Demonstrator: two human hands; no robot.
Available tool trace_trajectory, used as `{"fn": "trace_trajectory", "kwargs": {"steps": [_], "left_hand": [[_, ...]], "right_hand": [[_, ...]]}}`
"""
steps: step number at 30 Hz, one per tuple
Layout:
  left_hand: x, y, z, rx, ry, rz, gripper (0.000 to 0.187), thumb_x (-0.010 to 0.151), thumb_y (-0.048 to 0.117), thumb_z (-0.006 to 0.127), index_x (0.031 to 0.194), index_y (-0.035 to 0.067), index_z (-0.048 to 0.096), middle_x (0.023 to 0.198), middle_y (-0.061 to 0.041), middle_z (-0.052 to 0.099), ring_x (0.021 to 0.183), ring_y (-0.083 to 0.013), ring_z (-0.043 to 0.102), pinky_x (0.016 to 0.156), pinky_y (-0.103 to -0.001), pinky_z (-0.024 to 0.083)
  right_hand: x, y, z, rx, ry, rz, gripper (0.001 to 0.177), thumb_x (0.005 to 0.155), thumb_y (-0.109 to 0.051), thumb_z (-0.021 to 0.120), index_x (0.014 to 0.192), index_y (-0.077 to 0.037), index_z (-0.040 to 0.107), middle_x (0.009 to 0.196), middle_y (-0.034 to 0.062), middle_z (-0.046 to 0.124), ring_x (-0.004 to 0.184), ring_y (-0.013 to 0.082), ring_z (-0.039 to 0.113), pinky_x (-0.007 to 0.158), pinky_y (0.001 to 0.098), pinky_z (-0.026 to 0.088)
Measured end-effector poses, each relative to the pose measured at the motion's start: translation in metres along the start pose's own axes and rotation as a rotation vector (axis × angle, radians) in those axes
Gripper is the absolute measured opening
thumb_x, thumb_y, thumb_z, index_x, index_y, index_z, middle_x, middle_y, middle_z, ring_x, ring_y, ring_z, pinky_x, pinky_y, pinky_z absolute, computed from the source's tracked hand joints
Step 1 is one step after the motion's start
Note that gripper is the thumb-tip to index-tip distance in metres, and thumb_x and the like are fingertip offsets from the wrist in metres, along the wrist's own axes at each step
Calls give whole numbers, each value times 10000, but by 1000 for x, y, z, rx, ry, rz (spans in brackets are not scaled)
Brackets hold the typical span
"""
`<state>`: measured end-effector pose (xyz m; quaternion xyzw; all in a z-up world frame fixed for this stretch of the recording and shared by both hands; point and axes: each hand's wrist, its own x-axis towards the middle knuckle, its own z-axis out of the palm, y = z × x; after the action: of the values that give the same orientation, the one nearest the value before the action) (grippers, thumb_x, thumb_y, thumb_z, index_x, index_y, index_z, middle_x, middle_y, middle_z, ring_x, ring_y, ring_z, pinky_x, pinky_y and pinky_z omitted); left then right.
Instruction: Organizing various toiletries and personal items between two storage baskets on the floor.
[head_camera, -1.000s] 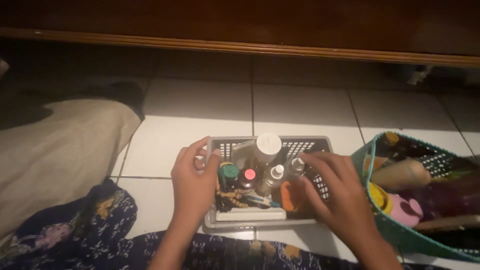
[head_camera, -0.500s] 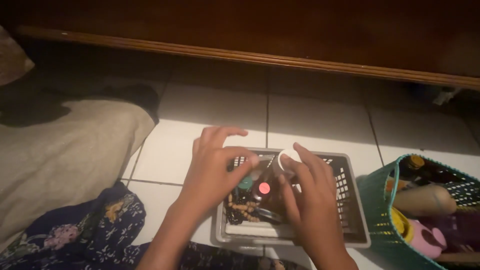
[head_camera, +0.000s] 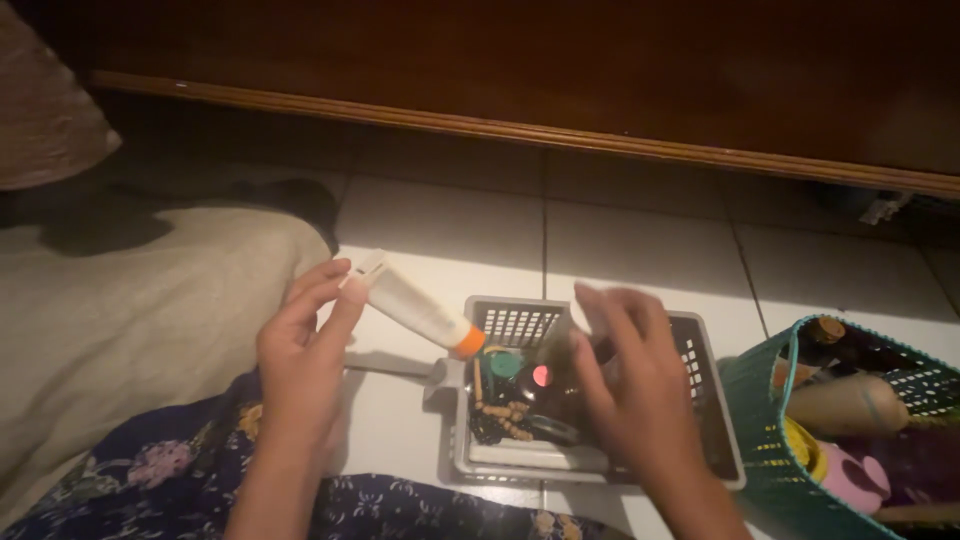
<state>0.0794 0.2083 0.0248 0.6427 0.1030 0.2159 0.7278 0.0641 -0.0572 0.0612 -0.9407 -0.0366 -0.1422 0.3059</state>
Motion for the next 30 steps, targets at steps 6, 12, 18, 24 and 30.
{"fn": "trace_trajectory", "kwargs": {"steps": [6,12,18,24,30], "left_hand": [[-1,-3,6,-145,-37,-66,234,904,230,744,1003,19,757,1280,-21,671,1109,-135,633,903,-248,504],[-6,0,9,-92,-164,-6,235,926,223,741,988,-4,755,1207,-16,663,1052,-109,601,855,-245,470],[-10,-1,16,-49,-206,-45,230,896,221,751,1005,18,761,1180,4,664,915,-89,605,673,-254,454],[-18,34,39,131,-279,309,185,890,209,779,997,59,789,1105,-12,707,951,-121,644,782,-286,507],[-38,73,112,360,-359,725,129,882,228,801,915,104,805,1058,-15,724,1129,-220,588,992,-385,442]], "right_hand": [[13,-21,-1,121,65,-363,371,951,-167,643,1321,-135,638,1291,140,619,1120,309,689,909,403,560],[13,-8,16,130,28,-370,329,974,-161,628,1296,-92,621,1293,141,604,1144,312,666,943,407,539],[13,-32,-7,160,-219,-98,375,949,-265,584,1298,-132,611,1363,95,565,1056,293,672,854,409,568],[2,18,-17,81,144,-310,388,1043,-238,526,1397,-95,595,1355,151,608,1257,348,587,1068,483,449],[-38,53,-11,-38,144,-240,372,924,-112,577,1279,-131,686,1246,149,619,1196,323,554,1020,442,451]]}}
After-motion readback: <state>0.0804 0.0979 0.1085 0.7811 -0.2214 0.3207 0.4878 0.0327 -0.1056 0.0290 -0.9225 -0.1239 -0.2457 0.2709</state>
